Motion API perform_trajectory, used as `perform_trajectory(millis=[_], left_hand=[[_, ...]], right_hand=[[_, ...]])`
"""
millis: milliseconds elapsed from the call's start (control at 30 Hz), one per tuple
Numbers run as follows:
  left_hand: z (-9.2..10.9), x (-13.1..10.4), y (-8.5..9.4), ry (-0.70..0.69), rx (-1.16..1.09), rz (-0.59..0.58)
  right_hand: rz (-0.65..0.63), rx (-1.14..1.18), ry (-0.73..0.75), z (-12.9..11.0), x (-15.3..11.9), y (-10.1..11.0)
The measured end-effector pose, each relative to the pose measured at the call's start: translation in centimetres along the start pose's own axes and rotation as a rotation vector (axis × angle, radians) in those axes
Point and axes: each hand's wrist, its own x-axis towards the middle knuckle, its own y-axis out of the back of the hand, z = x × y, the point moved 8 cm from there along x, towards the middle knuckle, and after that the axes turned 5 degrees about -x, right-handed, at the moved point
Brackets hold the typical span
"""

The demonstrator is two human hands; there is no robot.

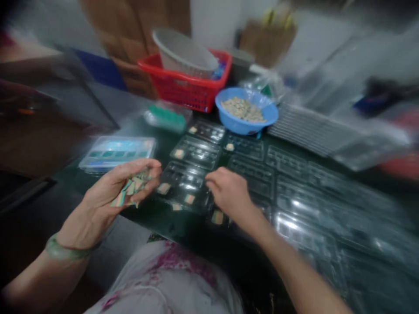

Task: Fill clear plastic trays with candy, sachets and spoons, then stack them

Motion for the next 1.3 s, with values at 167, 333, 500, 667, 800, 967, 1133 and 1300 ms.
perform_trajectory(millis=[167,333,500,667,800,967,1133,1300], left_hand=[[-1.1,-0.6,0.4,0.038,-0.015,-0.009],[-1.8,-0.8,0.8,0.057,0.011,0.014],[-2.2,-0.7,1.0,0.068,0.057,0.009],[-2.6,-0.4,0.5,0.078,0.059,-0.011],[-2.6,-0.2,0.5,0.076,0.059,-0.029],[-2.7,0.0,0.5,0.076,0.058,-0.040],[-3.3,0.1,0.3,0.107,0.055,-0.037],[-3.2,0.2,0.4,0.101,0.052,-0.031]], right_hand=[[-0.173,0.056,0.216,-7.1,-1.1,-3.2],[-0.030,-0.204,0.256,-8.6,-1.6,-4.8],[0.061,-0.272,0.301,-9.0,-2.3,-5.1],[0.151,-0.099,0.294,-9.2,-2.8,-4.3],[0.218,0.204,0.089,-4.3,-2.0,-1.1],[0.164,0.198,-0.243,7.1,0.0,1.5],[-0.029,0.195,-0.268,10.7,1.4,-1.2],[-0.011,0.006,-0.341,9.7,1.0,-2.1]])
